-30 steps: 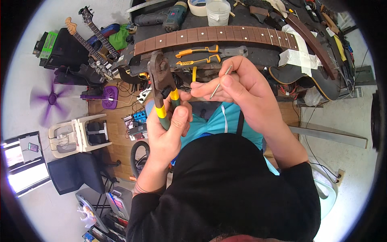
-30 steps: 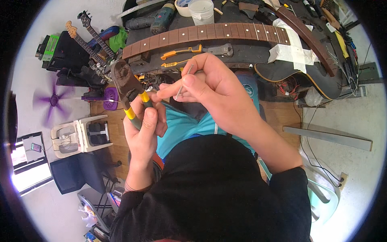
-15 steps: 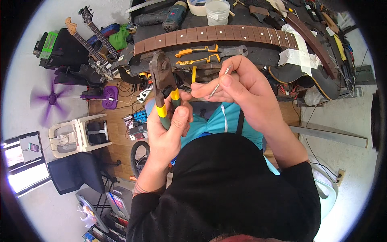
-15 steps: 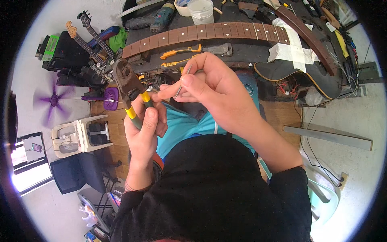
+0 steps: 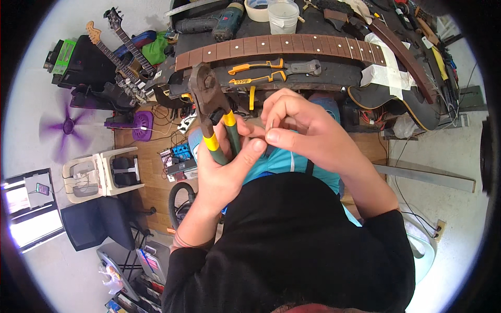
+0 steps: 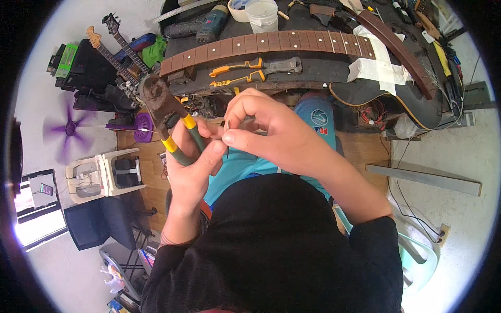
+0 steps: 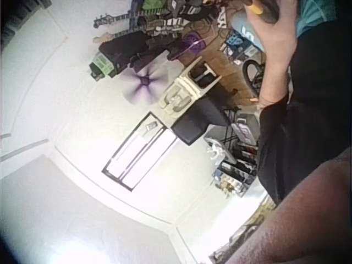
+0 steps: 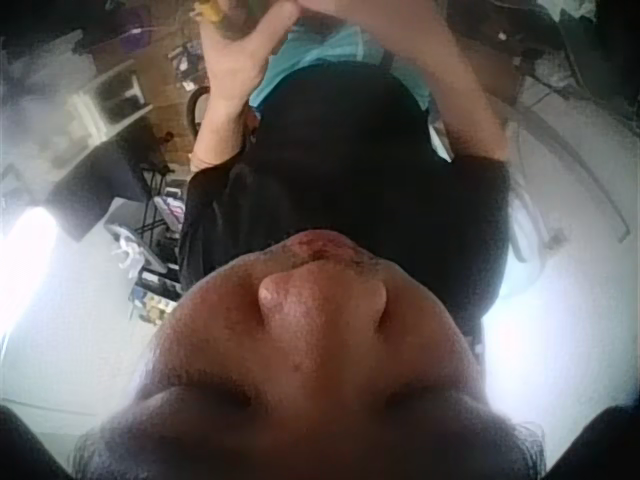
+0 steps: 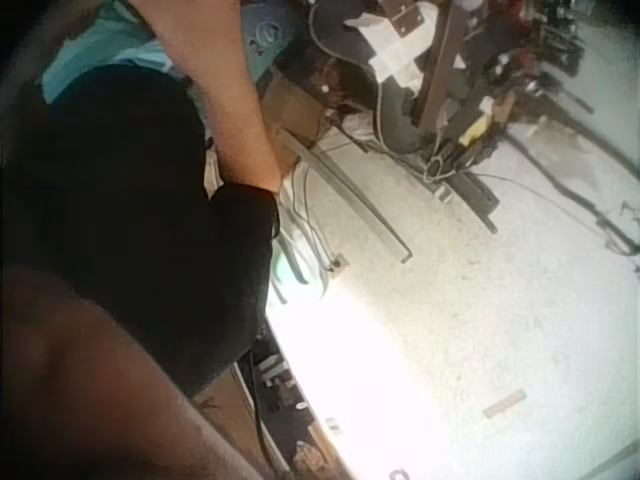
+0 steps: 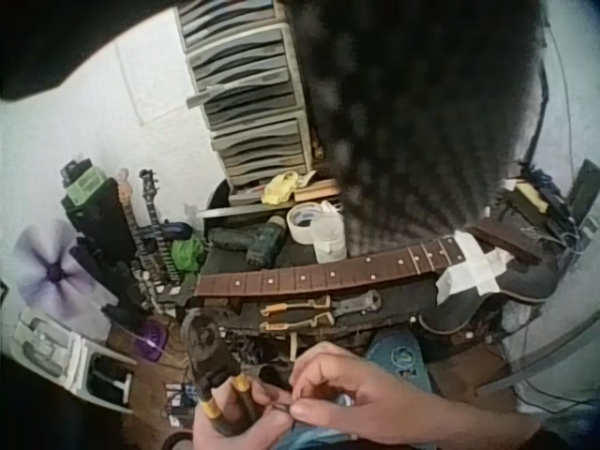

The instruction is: The person trims pieces of fret wire using a pair of end cutters while sitting at a workbench with a guitar neck.

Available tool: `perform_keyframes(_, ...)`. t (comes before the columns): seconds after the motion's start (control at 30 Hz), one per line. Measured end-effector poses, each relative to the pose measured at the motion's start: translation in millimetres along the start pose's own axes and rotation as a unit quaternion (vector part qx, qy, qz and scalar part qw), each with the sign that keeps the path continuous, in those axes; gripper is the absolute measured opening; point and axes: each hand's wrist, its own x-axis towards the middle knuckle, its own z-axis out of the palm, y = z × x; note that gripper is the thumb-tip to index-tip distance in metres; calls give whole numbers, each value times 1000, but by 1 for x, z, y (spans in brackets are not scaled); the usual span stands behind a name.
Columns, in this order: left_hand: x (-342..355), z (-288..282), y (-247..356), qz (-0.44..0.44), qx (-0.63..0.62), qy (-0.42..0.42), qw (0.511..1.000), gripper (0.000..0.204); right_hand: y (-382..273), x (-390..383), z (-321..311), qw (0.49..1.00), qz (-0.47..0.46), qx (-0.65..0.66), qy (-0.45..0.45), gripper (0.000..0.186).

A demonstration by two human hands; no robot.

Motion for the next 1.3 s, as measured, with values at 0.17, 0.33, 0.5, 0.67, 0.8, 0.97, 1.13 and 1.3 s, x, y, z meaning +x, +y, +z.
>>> perform_keyframes(0.17, 10, 5, -2, -20, 13, -47, 999, 30, 12, -5, -10, 998, 6, 56, -36, 16)
perform_keyframes(0.33, 23, 19, -5, -32, -106, -60, 992, 36, 4, -24, -16, 997, -48, -44, 31, 55)
perform_keyframes(0.5, 37, 37, -9, -68, -167, -87, 980, 43, 2, -41, -31, 965, -154, -208, 44, 79)
perform_keyframes(0.67, 49, 47, -16, -97, -204, -102, 969, 45, -8, -41, -46, 951, -147, -267, 51, 77)
perform_keyframes(0.8, 62, 58, -26, -121, -209, -116, 963, 44, -15, -46, -58, 950, -107, -282, 76, 79)
perform_keyframes(0.97, 85, 64, -35, -133, -201, -159, 957, 38, -19, -37, -83, 940, -117, -312, 67, 76)
perform_keyframes(1.13, 114, 45, -47, -87, -53, -168, 981, 25, -54, -36, -137, 912, -76, -389, 109, 73)
perform_keyframes(1.3, 160, 18, -20, 122, 366, -325, 863, 28, -81, -28, -199, 870, 49, -471, 141, 71)
